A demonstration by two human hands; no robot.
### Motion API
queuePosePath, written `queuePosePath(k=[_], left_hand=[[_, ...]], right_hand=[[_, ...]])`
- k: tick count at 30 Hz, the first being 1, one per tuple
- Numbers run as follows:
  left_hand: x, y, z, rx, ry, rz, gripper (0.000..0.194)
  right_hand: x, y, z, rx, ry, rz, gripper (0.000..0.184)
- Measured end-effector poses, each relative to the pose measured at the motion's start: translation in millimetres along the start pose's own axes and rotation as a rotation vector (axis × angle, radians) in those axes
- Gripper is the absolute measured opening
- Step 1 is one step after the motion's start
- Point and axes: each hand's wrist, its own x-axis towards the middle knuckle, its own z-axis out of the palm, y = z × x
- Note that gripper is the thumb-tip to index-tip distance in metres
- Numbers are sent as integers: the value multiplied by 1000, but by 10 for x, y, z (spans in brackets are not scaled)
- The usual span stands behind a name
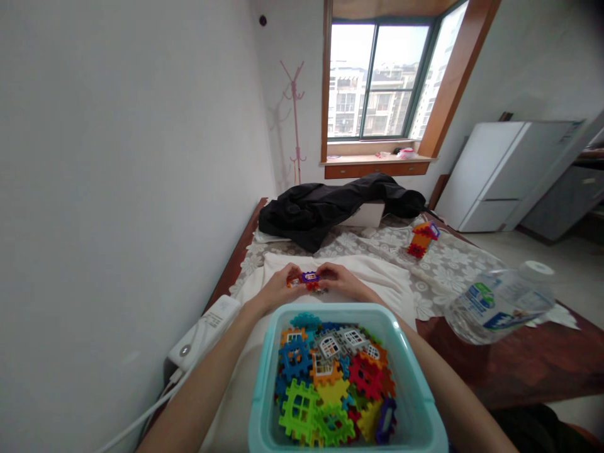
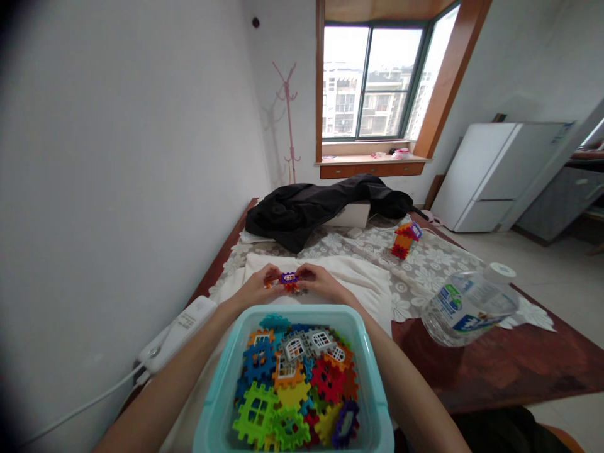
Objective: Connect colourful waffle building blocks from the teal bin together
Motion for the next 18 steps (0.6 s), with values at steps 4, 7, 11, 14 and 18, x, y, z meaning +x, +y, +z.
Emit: queuePosePath(k=[4,7,11,14,18], left_hand=[[16,-14,2,-144,-23,-5,37],[33,-49,8,-199,-31,0,38],[43,-75,21,-209,-23,-9,38],[43,-76,32,-209,-15,-21,38],[46,-91,40,-199,6,-16,41]], right_hand=[[21,31,-6,57,11,22,29],[33,39,2,90,10,47,28],[31,17,14,90,7,52,27],[25,-2,16,96,3,46,28],[17,-22,15,114,9,54,28]])
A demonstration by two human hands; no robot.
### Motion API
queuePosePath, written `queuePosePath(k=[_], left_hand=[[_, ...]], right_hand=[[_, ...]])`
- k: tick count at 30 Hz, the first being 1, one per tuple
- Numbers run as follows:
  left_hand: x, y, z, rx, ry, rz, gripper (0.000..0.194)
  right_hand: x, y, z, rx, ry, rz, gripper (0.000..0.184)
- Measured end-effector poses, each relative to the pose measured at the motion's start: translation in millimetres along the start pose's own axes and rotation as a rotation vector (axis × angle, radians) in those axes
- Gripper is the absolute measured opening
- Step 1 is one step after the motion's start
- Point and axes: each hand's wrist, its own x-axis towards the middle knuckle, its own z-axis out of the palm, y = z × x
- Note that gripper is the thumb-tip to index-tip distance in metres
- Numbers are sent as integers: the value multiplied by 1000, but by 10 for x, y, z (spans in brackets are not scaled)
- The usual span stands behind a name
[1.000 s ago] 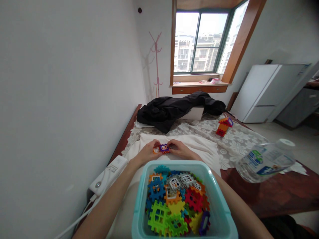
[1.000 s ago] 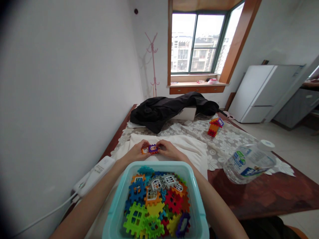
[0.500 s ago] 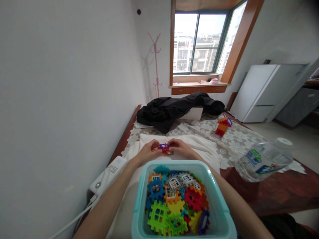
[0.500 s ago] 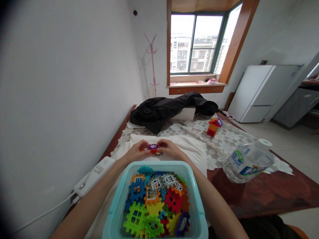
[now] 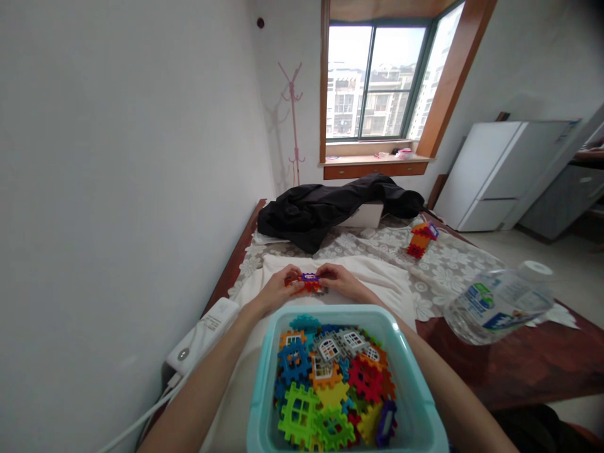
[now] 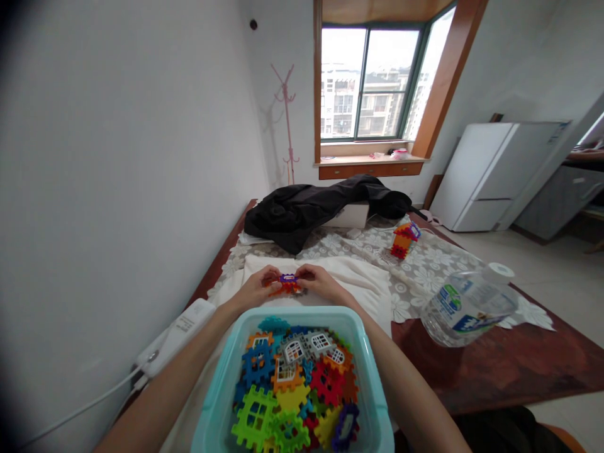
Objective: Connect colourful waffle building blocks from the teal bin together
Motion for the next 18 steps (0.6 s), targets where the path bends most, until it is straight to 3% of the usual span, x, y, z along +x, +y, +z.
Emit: queuePosePath(k=[13,18], left_hand=[[-10,75,47,169,8,60,34],[2,108,108,183,104,124,36]], right_hand=[[3,31,43,-22,63,-42,28],[22,-18,84,-60,190,-163,20]])
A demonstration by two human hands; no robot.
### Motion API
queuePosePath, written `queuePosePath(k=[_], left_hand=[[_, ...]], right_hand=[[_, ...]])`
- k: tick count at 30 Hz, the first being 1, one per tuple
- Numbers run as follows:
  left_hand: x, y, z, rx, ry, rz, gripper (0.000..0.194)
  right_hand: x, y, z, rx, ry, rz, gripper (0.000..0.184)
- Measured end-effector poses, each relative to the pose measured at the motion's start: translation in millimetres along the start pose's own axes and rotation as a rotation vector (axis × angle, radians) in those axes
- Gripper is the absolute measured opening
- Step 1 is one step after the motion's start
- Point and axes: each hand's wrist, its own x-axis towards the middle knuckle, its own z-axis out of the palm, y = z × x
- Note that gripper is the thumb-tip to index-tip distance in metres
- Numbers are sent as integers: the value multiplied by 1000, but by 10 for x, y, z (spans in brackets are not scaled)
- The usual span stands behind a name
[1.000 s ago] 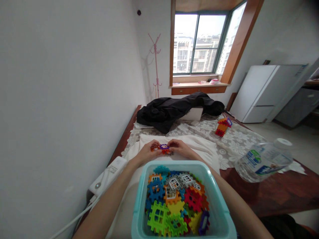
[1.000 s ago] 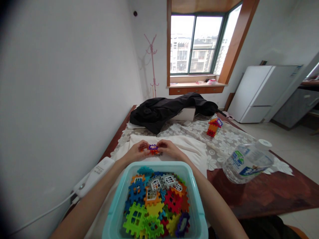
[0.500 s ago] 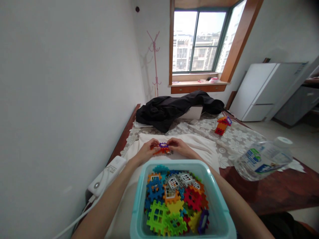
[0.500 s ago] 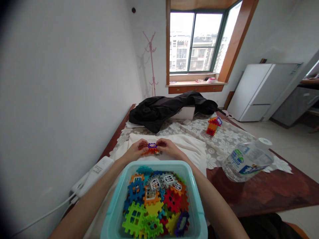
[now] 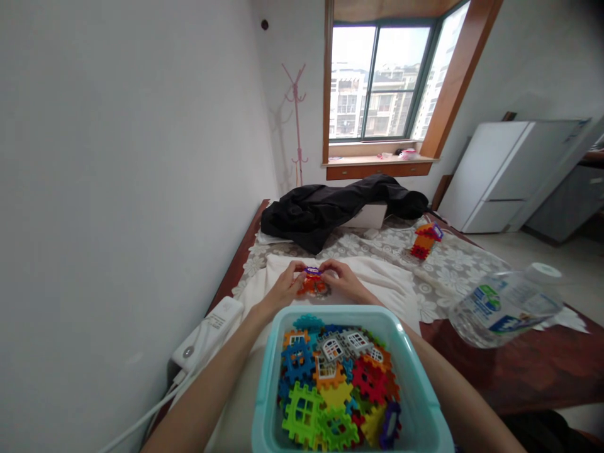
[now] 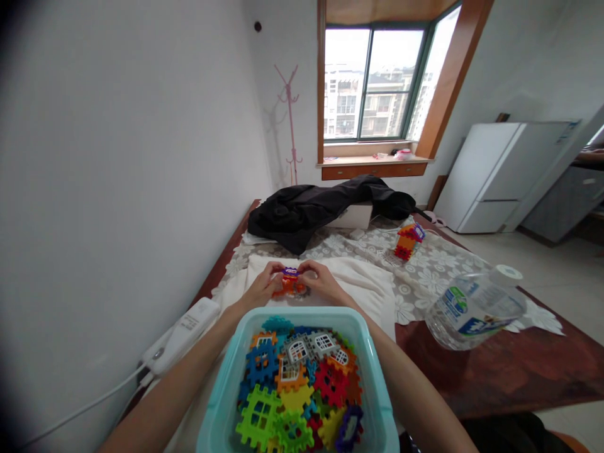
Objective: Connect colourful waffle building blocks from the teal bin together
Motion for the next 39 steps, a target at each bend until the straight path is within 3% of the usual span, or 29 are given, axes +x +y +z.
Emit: queuePosePath(k=[7,18,23,29,39], left_hand=[[19,89,109,-167,100,-62,39],[51,161,212,-546,127,-219,63],[35,150,232,-558,164,-232,66],[54,148,233,-554,221,-198,65],[56,151,252,-536,200,-217,58]], right_hand=[[28,-56,129,264,84,34,36],[-1,-69,196,287,165,64,28],[-5,-55,244,279,166,65,24],[-18,-34,249,290,142,15,32],[-10,25,196,334,168,48,38]])
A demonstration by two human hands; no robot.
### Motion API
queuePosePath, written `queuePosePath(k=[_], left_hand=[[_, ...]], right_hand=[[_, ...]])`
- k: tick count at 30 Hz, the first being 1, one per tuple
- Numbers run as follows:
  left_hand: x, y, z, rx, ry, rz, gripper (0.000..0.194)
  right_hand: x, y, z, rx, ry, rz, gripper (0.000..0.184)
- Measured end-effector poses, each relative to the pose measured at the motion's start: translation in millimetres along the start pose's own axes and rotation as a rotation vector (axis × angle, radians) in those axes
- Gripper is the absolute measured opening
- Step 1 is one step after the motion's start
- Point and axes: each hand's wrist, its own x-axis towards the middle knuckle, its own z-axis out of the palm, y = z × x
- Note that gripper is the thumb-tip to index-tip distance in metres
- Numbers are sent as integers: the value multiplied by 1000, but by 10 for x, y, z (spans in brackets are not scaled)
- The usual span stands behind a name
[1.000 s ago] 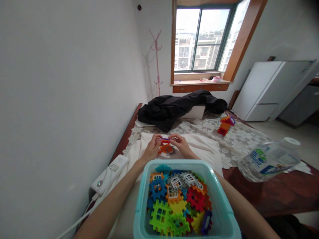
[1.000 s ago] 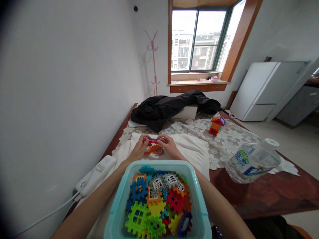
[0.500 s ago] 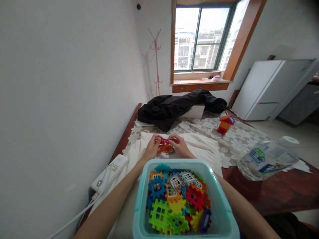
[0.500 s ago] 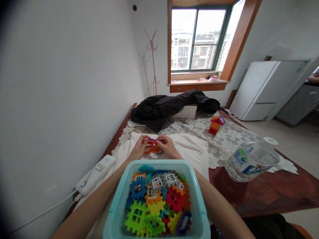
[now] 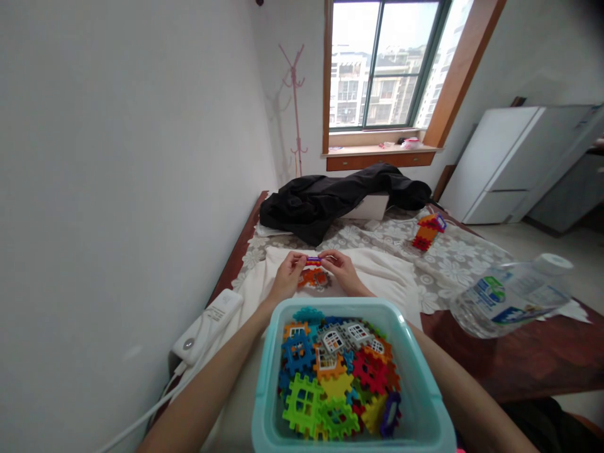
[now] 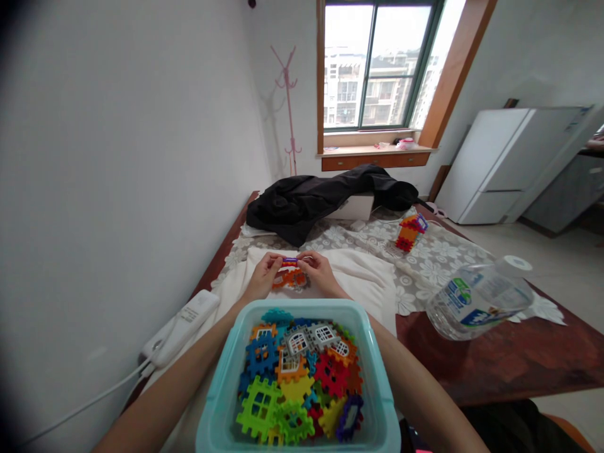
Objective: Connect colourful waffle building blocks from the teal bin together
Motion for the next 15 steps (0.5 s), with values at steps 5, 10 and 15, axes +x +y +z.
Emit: queuePosePath(k=[5,10,15], left_hand=[[-65,67,-21,372,88,158,39],[-91,79,-32,453,81,173,31],[-83,95,-29,516,56,213,28]], right_hand=[[-22,-32,39,8,-57,41,37],[-35,-76,83,32,-80,56,38],[-49,-57,73,18,-76,89,35]])
